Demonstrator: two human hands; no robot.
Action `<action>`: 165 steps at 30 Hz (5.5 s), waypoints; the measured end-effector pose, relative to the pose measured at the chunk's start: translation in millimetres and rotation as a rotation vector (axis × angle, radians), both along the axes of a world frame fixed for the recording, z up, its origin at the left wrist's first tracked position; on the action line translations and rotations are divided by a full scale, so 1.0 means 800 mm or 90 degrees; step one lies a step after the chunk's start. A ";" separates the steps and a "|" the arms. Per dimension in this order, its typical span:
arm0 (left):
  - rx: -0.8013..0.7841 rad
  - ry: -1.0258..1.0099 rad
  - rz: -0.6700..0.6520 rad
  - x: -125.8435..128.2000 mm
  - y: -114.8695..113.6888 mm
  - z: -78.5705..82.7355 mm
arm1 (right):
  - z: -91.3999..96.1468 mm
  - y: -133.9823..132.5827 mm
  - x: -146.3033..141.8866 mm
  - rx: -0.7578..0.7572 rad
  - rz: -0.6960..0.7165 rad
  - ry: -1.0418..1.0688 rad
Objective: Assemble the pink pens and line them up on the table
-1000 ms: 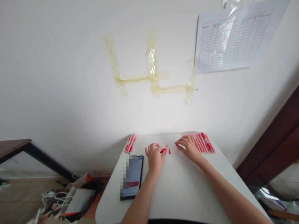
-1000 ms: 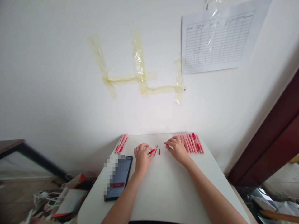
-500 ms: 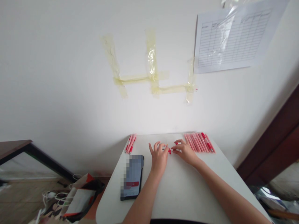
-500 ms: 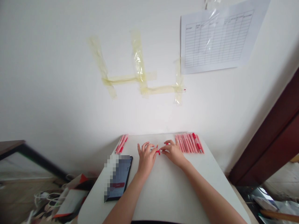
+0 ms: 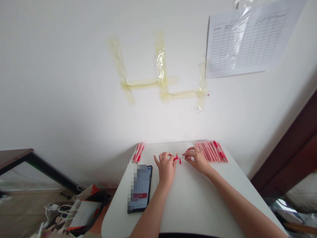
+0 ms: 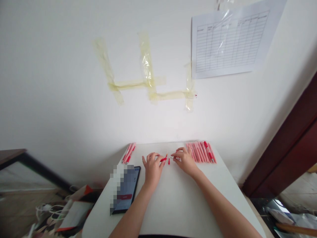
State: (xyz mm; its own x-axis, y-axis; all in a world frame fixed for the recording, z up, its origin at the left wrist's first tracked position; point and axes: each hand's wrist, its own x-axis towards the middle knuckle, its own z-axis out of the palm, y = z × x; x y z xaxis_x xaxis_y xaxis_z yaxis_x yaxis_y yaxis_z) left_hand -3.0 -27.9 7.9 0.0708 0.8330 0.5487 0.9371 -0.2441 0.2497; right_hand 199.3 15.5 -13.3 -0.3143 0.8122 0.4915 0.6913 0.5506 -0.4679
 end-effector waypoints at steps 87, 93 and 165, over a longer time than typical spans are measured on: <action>-0.148 -0.058 0.156 -0.004 0.008 -0.005 | 0.006 -0.002 0.016 0.059 -0.026 -0.045; -0.146 -0.058 0.152 -0.004 0.007 -0.005 | 0.004 0.002 0.019 0.077 -0.017 -0.052; -0.188 -0.061 0.089 -0.015 0.011 0.002 | 0.036 0.031 -0.029 0.109 0.050 -0.271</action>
